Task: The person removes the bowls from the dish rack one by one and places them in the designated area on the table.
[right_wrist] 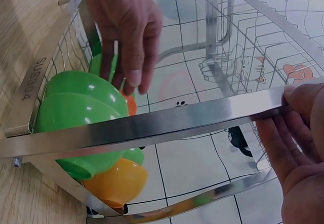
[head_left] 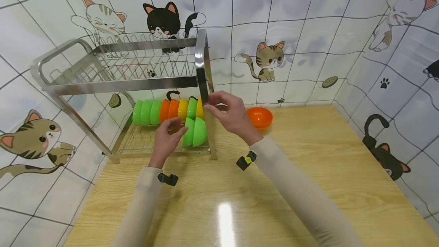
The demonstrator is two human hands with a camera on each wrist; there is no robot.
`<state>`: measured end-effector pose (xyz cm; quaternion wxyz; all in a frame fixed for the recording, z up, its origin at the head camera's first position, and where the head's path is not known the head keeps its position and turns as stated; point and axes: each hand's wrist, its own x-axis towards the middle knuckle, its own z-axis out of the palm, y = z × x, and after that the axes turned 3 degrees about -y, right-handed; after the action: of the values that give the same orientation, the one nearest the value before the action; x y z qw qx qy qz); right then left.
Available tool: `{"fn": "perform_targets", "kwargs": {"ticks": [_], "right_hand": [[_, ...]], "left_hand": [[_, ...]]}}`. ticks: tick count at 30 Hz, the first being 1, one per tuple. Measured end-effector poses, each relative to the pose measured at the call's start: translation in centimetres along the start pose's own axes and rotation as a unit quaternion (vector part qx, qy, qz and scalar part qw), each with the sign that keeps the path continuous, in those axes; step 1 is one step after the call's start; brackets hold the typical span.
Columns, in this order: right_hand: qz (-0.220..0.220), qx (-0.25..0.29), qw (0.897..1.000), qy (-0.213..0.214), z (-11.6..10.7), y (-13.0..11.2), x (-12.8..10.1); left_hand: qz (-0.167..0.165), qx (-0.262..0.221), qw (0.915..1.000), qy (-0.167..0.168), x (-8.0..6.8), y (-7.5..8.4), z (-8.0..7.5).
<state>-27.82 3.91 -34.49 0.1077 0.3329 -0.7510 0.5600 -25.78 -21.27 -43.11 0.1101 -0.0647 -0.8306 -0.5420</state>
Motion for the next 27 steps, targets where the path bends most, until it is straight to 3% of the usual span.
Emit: {"fn": "perform_targets", "kwargs": {"ticks": [4, 11, 17, 27], "right_hand": [[0.014, -0.004, 1.000, 0.005, 0.1, -0.1, -0.2], [0.017, 0.004, 1.000, 0.005, 0.3, -0.3, -0.1], [0.014, 0.000, 1.000, 0.008, 0.2, -0.3, -0.1], [0.018, -0.005, 1.000, 0.012, 0.4, -0.2, -0.1]], "left_hand": [[-0.050, 0.001, 0.9986, -0.020, 0.0, -0.9, -0.1], [-0.108, -0.010, 0.9939, -0.018, 0.0, -2.0, 0.2], [-0.118, -0.028, 0.9924, -0.022, 0.2, -2.0, 0.6], [-0.124, 0.001, 0.9921, -0.023, 0.2, -1.7, 0.8]]}}
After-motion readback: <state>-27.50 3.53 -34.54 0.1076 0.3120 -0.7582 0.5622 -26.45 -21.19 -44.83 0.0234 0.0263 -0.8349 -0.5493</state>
